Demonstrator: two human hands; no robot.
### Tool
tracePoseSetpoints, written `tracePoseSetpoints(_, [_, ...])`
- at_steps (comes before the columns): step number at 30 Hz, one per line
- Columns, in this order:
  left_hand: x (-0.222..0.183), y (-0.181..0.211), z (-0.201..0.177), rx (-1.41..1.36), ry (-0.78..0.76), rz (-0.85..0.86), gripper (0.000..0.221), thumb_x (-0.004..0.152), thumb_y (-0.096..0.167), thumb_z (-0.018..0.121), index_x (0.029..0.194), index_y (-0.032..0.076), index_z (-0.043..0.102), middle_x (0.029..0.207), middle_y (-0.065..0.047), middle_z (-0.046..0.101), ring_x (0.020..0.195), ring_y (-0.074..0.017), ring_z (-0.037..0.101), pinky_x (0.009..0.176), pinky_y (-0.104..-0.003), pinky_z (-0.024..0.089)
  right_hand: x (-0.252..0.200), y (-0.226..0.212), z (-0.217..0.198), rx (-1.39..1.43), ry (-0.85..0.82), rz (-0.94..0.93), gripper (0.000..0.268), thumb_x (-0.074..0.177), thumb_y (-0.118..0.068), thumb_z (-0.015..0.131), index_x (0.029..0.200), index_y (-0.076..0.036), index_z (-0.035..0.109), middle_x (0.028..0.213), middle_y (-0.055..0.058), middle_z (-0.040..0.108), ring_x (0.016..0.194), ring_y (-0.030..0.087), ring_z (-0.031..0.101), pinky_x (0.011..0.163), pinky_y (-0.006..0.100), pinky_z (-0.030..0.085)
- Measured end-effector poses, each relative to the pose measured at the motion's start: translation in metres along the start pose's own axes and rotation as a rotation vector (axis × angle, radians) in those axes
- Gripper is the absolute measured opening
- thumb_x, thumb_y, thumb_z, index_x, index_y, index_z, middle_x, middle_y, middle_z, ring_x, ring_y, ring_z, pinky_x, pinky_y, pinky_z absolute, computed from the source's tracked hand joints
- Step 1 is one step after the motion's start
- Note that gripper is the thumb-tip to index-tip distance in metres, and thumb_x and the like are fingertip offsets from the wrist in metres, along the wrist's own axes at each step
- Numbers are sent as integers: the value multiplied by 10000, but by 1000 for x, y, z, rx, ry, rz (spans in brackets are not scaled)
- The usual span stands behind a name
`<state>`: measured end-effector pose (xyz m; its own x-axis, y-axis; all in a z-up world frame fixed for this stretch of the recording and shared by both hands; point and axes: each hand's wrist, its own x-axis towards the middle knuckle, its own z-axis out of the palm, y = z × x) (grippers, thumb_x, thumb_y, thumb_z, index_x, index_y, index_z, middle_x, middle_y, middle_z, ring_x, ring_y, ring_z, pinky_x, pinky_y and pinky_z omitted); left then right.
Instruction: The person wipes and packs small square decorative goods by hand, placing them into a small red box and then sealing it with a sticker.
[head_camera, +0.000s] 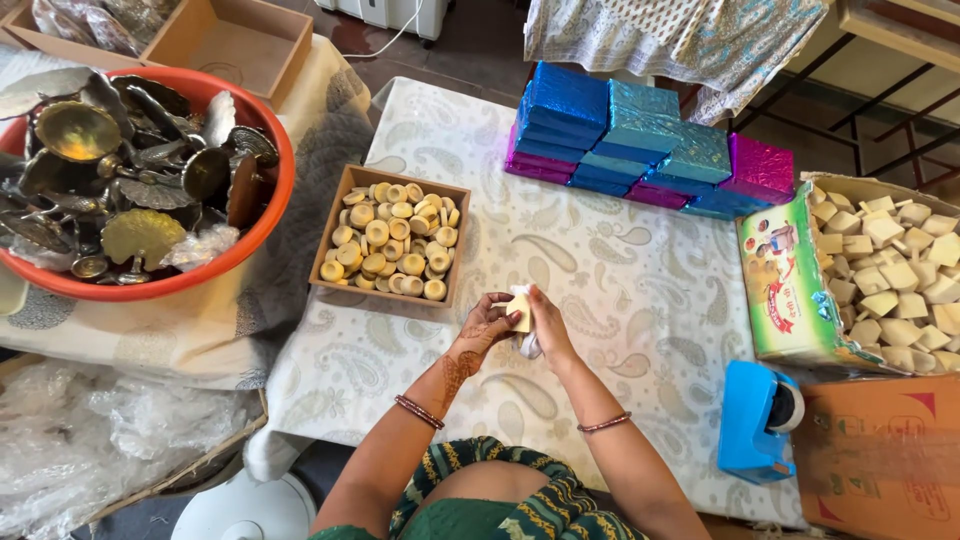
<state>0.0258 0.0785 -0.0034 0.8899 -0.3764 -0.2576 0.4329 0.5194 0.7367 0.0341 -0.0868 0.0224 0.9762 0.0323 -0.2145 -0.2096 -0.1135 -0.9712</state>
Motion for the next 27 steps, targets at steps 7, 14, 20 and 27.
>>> tracePoseSetpoints(7, [0, 5, -4, -184, 70, 16, 513, 950, 264, 690, 1409, 101, 531, 1177, -42, 662, 1010, -146, 651, 856, -309, 571, -14, 34, 5, 153, -37, 139, 520, 1037, -425, 579, 1406, -60, 597, 1130, 50, 686, 987, 163, 634, 806, 327, 545])
tracePoseSetpoints(14, [4, -9, -10, -53, -24, -9, 483, 938, 205, 686, 1372, 120, 494, 1166, -64, 665, 1068, -180, 657, 928, -370, 568, -47, -39, 21, -471, 103, -630, 544, 1093, -405, 471, 1527, -77, 501, 1587, 191, 434, 1393, 330, 448, 1072, 416, 441])
tracePoseSetpoints(20, [6, -11, -5, -135, -8, -24, 461, 972, 313, 700, 1337, 56, 581, 1155, -60, 678, 1045, -181, 653, 924, -368, 572, -14, 18, 2, 108, 89, 43, 676, 1068, -565, 440, 1521, -72, 532, 1426, 249, 573, 1144, 291, 567, 934, 435, 494])
tracePoseSetpoints(27, [1, 3, 8, 8, 33, -16, 516, 950, 318, 709, 1387, 96, 550, 1129, -52, 688, 960, -158, 653, 835, -320, 572, -54, -27, 23, -506, 67, -652, 682, 1115, -548, 382, 1568, -42, 442, 1642, 238, 363, 1470, 336, 377, 1173, 435, 336])
